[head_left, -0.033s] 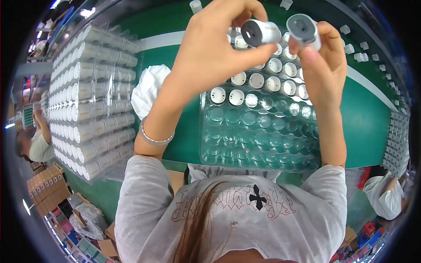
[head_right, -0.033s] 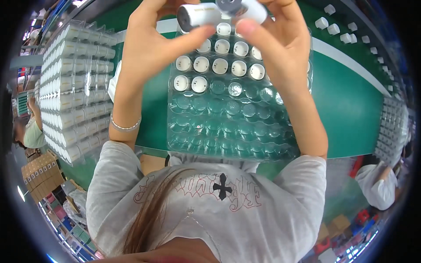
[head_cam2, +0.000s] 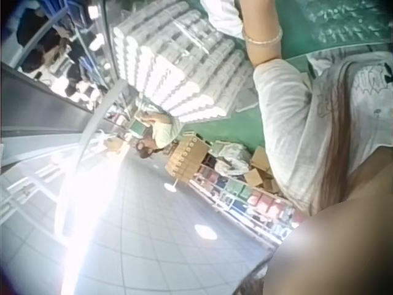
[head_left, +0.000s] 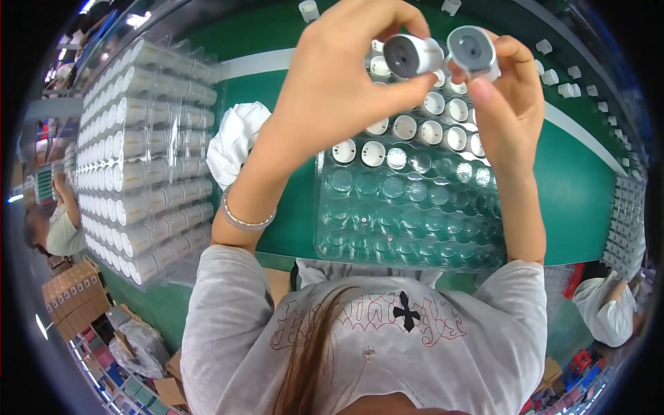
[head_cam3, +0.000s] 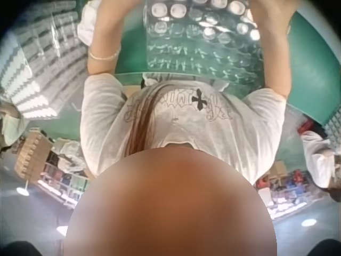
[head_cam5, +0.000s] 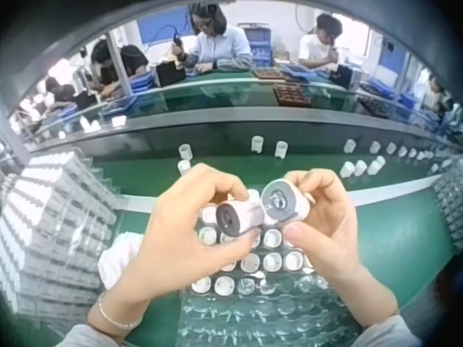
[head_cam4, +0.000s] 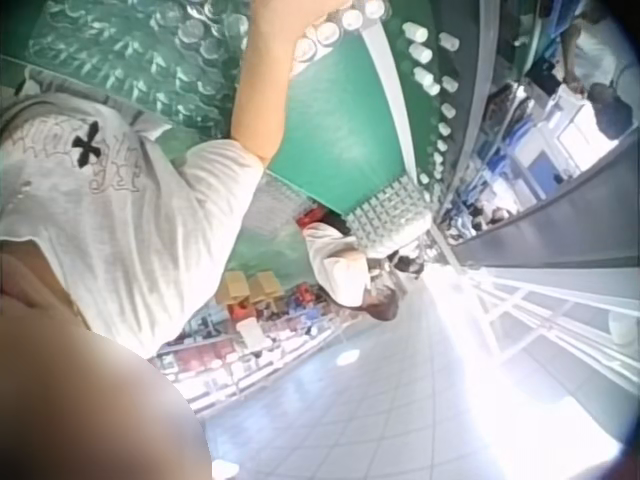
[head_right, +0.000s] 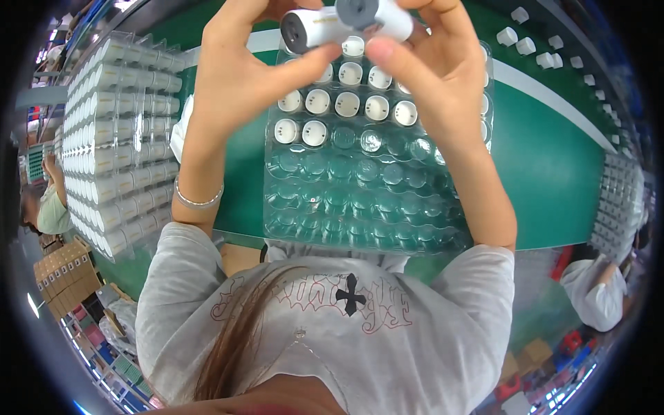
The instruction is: Assembling electronic cigarette components by attaching casings and placing them into organized trays on a production line.
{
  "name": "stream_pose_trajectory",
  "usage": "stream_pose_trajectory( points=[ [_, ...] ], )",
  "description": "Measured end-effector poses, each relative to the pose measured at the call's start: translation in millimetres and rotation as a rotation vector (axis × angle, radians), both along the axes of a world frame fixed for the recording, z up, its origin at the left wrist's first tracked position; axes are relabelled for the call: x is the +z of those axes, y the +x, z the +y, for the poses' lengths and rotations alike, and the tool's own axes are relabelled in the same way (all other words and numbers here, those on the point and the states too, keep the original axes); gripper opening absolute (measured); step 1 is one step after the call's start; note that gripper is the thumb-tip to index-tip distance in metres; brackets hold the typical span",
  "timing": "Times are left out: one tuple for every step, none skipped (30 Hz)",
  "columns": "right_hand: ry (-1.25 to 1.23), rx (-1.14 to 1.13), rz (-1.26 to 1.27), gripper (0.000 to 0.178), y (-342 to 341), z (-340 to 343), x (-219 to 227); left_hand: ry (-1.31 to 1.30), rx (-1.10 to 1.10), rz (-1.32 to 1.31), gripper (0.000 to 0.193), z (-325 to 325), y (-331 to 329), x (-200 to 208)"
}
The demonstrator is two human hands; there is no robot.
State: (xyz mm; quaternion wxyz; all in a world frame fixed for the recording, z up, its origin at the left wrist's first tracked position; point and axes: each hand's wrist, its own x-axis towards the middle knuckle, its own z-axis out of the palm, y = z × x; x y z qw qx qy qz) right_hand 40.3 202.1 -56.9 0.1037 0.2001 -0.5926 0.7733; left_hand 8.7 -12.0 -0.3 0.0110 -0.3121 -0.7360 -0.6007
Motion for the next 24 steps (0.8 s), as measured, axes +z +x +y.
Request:
stream_pose_trajectory(
  points=[
    [0.04,-0.011,0.054,0.041,0,-4,-1,-0.244,0.065,0.389,0.035,-1,1,2],
    [0.075,-0.013,0.109,0.046,0,-9,-1,-0.228,0.046,0.412,0.048,-5,2,0],
    [0.075,-0.005,0.109,0.046,0,-11,0,-0.229,0.053,0.411,0.048,-5,-4,-7],
    [0.12,-0.025,0.157,0.045,-1,-14,2,-0.074,0.003,0.661,0.052,-1,-18,-17],
    [0.167,-0.056,0.201,0.044,0,-12,2,0.092,-0.061,0.907,0.056,6,-23,-13],
    [0.168,-0.061,0.199,0.044,0,-11,2,0.095,-0.066,0.904,0.056,5,-16,-11],
    [0.208,-0.062,0.229,0.043,0,-9,1,0.018,-0.049,0.497,0.06,2,0,-6],
    [0.245,-0.059,0.262,0.043,0,-9,1,-0.061,-0.027,0.093,0.065,1,10,1],
    [0.243,-0.06,0.262,0.043,-1,-8,0,-0.062,-0.029,0.093,0.065,1,10,0],
    [0.227,-0.057,0.265,0.043,-1,-6,-2,-0.039,-0.054,0.11,0.068,2,9,-2],
    [0.215,-0.051,0.269,0.043,-2,-7,-2,-0.012,-0.077,0.129,0.071,1,10,-3],
    [0.216,-0.051,0.271,0.043,-3,-7,-2,-0.011,-0.076,0.13,0.071,0,11,-3],
    [0.204,-0.027,0.289,0.044,-5,-8,-3,0.006,-0.074,0.107,0.071,-1,12,-2],
    [0.189,-0.004,0.306,0.044,-5,-7,-3,0.02,-0.073,0.083,0.071,0,12,-2],
    [0.187,-0.005,0.306,0.044,-5,-7,-3,0.019,-0.073,0.083,0.071,0,12,-3],
    [0.184,-0.015,0.287,0.045,-4,-8,-3,0.013,-0.075,0.086,0.07,1,12,-3],
    [0.181,-0.028,0.269,0.045,-4,-7,-3,0.008,-0.079,0.089,0.069,1,12,-3],
    [0.181,-0.029,0.268,0.045,-4,-6,-4,0.008,-0.08,0.088,0.069,2,12,-3],
    [0.223,-0.055,0.252,0.047,-3,-5,-4,-0.018,-0.044,0.11,0.069,2,11,-2],
    [0.268,-0.088,0.232,0.048,-2,-2,-4,-0.041,-0.014,0.13,0.069,2,10,-3],
    [0.273,-0.097,0.229,0.048,1,1,-2,-0.037,-0.023,0.128,0.069,1,10,-1],
    [0.258,-0.026,0.139,0.046,4,5,2,-0.07,-0.004,0.095,0.067,-3,11,3],
    [0.238,0.049,0.051,0.045,8,8,4,-0.107,0.021,0.064,0.065,-10,10,9],
    [0.266,0.054,-0.078,0.04,18,11,2,-0.144,-0.067,-0.005,0.061,-18,8,17]
  ],
)
